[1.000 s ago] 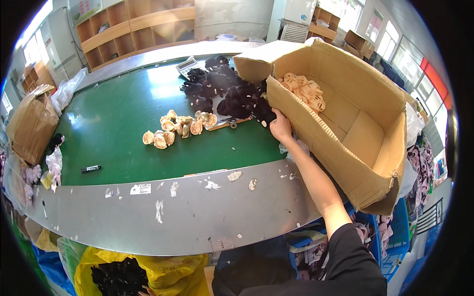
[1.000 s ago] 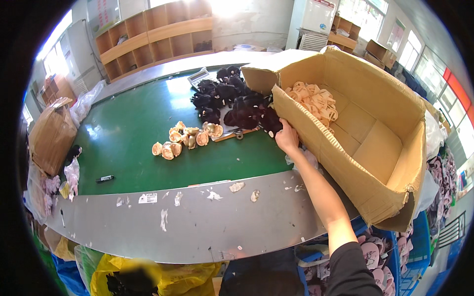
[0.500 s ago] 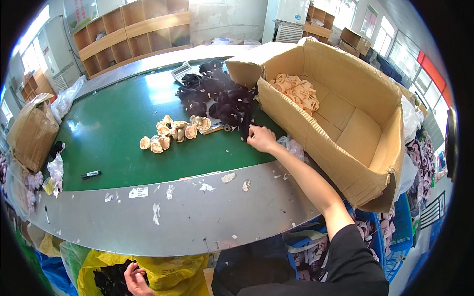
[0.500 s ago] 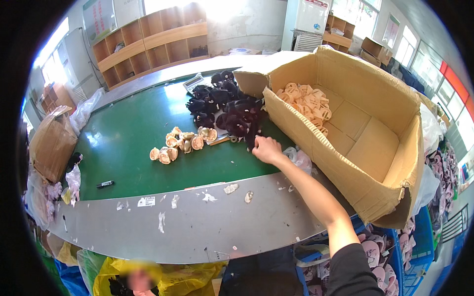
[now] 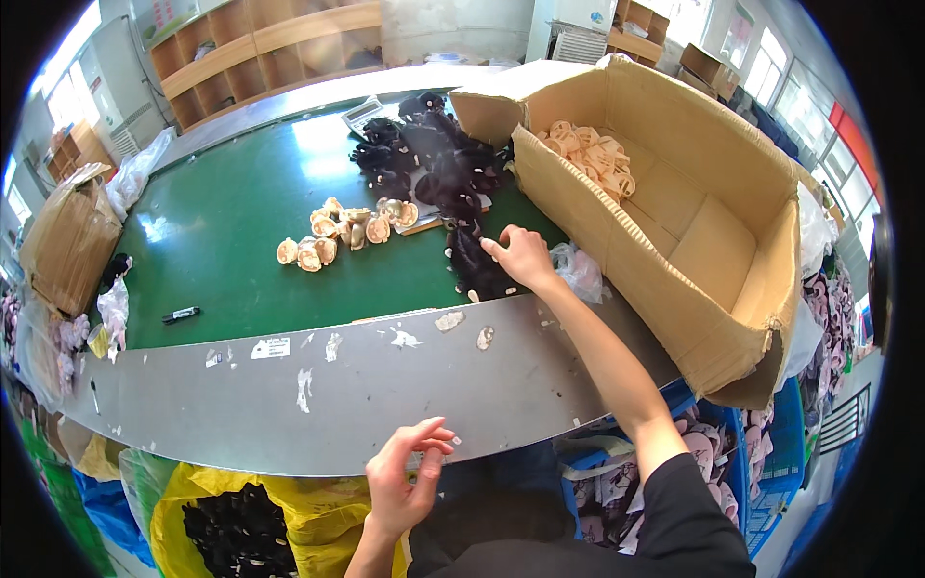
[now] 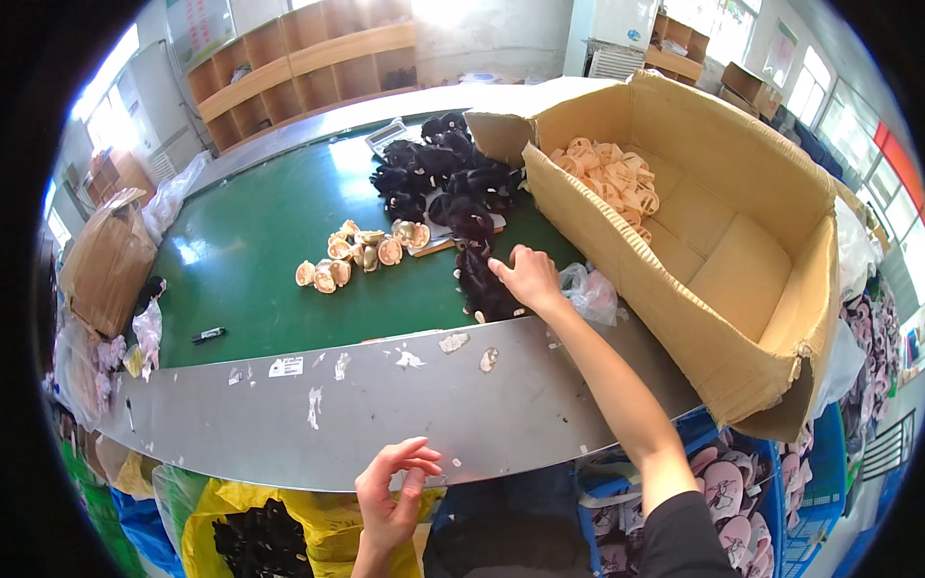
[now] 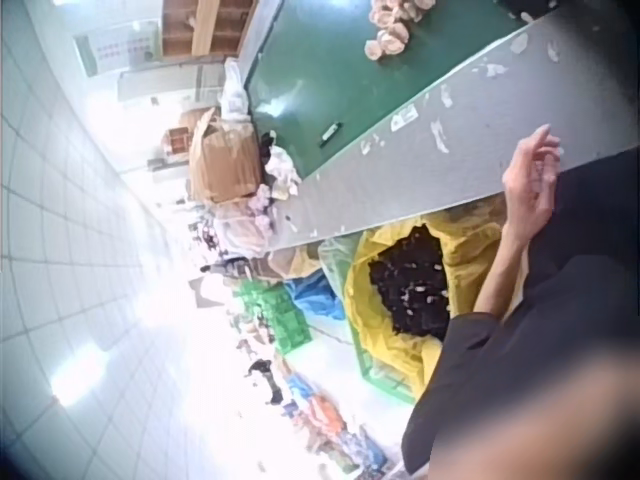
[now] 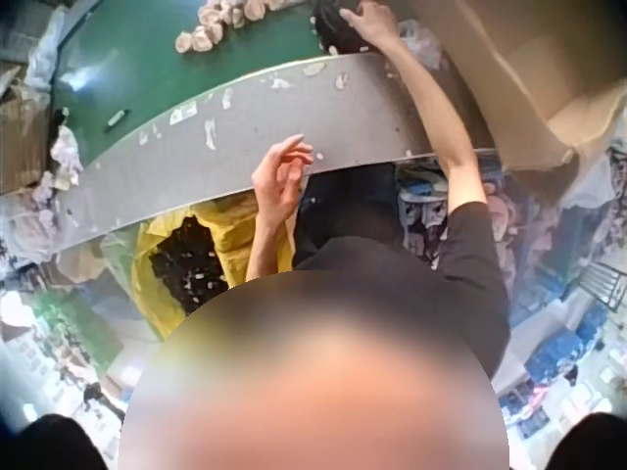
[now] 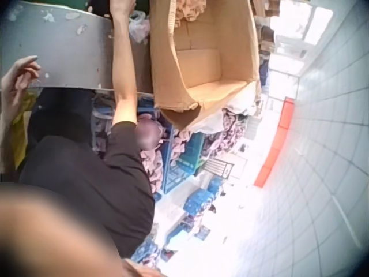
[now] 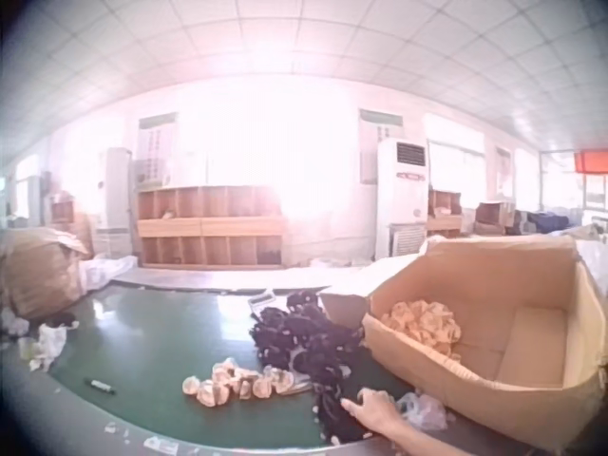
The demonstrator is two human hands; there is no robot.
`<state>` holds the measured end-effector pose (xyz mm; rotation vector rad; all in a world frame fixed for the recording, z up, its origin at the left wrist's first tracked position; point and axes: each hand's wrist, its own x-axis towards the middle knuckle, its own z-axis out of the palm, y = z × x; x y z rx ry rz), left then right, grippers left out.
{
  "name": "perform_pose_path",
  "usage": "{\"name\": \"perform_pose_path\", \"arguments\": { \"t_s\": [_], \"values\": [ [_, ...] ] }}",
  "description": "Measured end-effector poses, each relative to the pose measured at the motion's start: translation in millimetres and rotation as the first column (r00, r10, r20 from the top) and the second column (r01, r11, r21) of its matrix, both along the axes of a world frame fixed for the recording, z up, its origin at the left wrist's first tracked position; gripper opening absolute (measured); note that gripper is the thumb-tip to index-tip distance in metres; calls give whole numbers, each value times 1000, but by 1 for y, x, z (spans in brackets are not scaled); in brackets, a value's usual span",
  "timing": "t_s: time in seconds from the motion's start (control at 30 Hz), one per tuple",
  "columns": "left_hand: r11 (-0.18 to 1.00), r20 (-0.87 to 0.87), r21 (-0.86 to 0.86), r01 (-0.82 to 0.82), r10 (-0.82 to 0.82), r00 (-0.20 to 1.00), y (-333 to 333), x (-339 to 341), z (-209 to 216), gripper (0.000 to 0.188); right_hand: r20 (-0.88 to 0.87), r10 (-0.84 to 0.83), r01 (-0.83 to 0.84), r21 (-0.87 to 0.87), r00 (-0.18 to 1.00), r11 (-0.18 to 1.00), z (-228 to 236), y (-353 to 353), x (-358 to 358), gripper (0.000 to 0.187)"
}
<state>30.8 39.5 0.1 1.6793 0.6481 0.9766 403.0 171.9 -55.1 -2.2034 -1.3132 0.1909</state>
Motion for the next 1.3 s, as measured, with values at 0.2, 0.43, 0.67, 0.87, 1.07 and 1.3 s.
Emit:
{"name": "perform_pose_path", "arguments": {
  "t_s": [0.2,0.43,0.67,0.87,1.07,1.3],
  "values": [
    [996,-138,91,-23,36,990,5,-13,3,33,-150,211,-247,-283,966,927,16,33,-21,37],
    [943,-132,-175,-282,261,956,2,-65,-14,41,-440,520,-452,256,733,854,83,-17,-133,23],
    [931,134,-244,-271,309,941,18,-28,-1,77,-478,770,-777,246,423,580,106,-116,-193,37],
    [803,262,-592,-66,269,927,15,-35,-7,38,-813,526,-613,288,249,736,81,-135,-198,22],
    [642,401,-752,150,264,877,3,-28,-7,54,-934,328,-481,224,143,847,67,-157,-207,18],
    [393,442,-867,307,322,837,-11,-43,-25,58,-942,315,-416,243,114,876,52,-170,-216,10]
  ]
}}
